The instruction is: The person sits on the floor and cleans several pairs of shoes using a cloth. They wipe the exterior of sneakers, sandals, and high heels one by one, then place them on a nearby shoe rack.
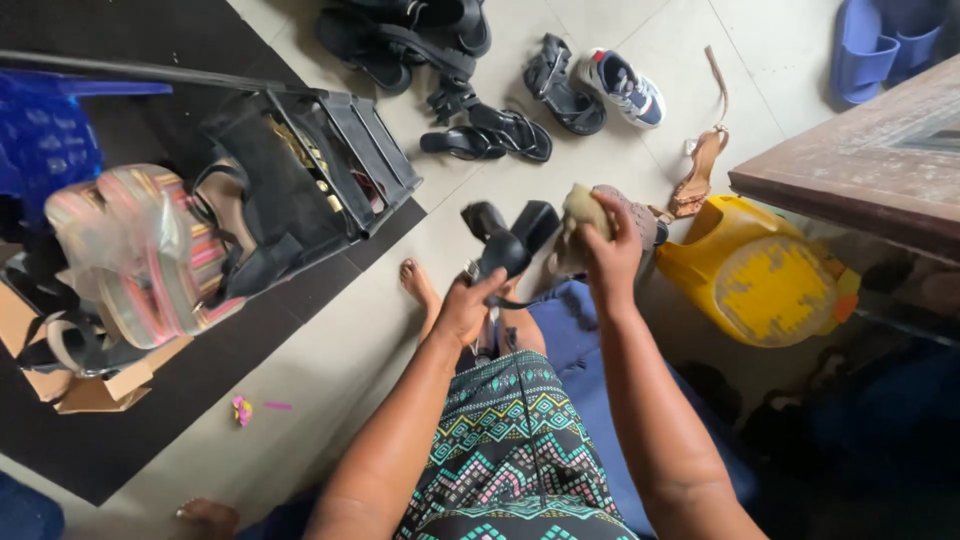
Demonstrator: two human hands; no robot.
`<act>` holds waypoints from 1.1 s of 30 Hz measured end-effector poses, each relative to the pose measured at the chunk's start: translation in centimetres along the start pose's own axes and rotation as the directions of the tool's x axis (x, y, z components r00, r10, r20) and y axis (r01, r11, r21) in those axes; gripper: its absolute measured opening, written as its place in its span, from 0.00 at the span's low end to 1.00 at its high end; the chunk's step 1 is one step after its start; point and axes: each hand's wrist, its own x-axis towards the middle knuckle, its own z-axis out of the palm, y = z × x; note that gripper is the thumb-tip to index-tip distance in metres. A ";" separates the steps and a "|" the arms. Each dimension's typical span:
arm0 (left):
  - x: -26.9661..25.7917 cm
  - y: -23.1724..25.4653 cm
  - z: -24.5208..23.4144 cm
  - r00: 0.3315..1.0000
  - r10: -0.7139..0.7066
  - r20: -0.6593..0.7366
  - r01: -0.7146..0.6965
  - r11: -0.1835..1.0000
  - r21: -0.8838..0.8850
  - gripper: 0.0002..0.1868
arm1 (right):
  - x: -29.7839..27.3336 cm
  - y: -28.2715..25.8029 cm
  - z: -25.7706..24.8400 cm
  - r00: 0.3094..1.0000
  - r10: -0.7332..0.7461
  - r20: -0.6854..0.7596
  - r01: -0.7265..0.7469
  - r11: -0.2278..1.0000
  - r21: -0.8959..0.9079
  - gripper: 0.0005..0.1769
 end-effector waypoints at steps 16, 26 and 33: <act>-3.1 2.6 -4.4 0.813 0.326 0.482 -0.576 0.335 0.746 0.10 | -5.8 1.5 8.0 0.932 -0.256 0.256 0.355 0.513 -0.781 0.25; -1.3 1.7 -7.2 0.967 0.118 0.225 -0.232 0.770 0.594 0.16 | -9.9 3.6 11.2 0.897 -0.259 0.358 0.430 0.696 -0.575 0.31; -6.4 5.2 -3.3 0.802 0.383 0.459 -0.578 0.299 0.760 0.14 | -1.2 5.4 1.5 0.939 -0.335 -0.076 0.167 0.638 -0.752 0.21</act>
